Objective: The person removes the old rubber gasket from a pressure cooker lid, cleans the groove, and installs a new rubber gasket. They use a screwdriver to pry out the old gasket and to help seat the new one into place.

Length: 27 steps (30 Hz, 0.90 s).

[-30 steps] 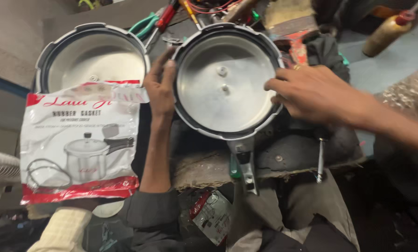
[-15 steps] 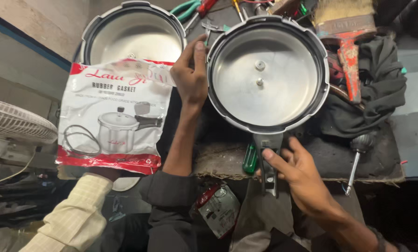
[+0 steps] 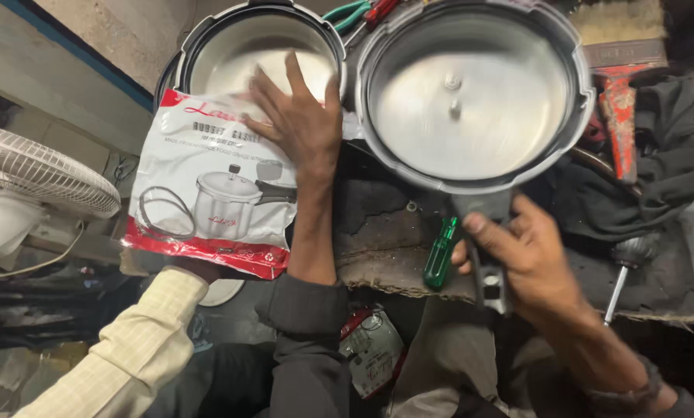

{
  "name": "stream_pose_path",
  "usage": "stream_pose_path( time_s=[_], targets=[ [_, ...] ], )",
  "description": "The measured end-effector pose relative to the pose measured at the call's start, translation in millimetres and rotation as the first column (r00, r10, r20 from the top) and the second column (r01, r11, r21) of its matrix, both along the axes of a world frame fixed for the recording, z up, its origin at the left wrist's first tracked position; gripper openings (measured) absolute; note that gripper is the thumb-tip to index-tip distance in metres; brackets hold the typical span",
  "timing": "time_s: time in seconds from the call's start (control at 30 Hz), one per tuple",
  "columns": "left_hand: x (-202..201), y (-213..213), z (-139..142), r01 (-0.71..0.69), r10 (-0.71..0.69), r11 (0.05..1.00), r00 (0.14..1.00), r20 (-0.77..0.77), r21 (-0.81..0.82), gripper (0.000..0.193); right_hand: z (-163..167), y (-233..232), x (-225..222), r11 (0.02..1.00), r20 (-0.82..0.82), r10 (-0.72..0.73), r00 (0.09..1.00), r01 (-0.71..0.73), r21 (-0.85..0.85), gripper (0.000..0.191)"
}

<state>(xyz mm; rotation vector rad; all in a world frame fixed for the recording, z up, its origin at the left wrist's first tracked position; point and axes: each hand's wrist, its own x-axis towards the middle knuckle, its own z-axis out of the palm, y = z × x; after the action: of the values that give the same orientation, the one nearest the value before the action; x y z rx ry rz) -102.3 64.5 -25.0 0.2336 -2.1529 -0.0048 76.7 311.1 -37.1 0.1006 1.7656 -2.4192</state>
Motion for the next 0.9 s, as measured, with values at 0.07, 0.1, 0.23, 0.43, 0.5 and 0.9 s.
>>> stream_pose_path(
  time_s=[0.07,0.1,0.23,0.43,0.5,0.9],
  targets=[
    [-3,-4,-5,0.021,-0.043,0.994,0.976,0.212,0.105,0.058,16,3,-3,0.997,-0.141,0.047,0.989,-0.054,-0.048,0.037],
    [-8,-7,-13,0.040,-0.110,0.976,0.939,0.326,0.215,0.048,25,2,-6,0.994,-0.211,0.068,0.975,-0.085,-0.073,0.038],
    [-37,-21,-75,0.183,-0.238,0.947,0.951,0.197,0.263,0.026,58,-9,-26,0.988,-0.423,0.118,0.899,-0.150,-0.042,0.041],
    [-12,34,-66,0.615,-0.591,0.787,0.730,0.344,0.048,0.009,86,-32,-36,0.974,-0.341,0.207,0.917,-0.228,-0.021,0.050],
    [19,39,-48,0.720,-0.666,0.691,0.596,0.449,0.069,0.007,88,-43,-41,0.964,-0.318,0.267,0.910,-0.249,0.095,0.052],
    [119,-252,-78,0.600,-0.243,0.715,0.694,0.678,-0.358,0.032,69,-90,-89,0.874,-0.175,0.486,0.857,-0.477,0.093,0.074]
  ],
)
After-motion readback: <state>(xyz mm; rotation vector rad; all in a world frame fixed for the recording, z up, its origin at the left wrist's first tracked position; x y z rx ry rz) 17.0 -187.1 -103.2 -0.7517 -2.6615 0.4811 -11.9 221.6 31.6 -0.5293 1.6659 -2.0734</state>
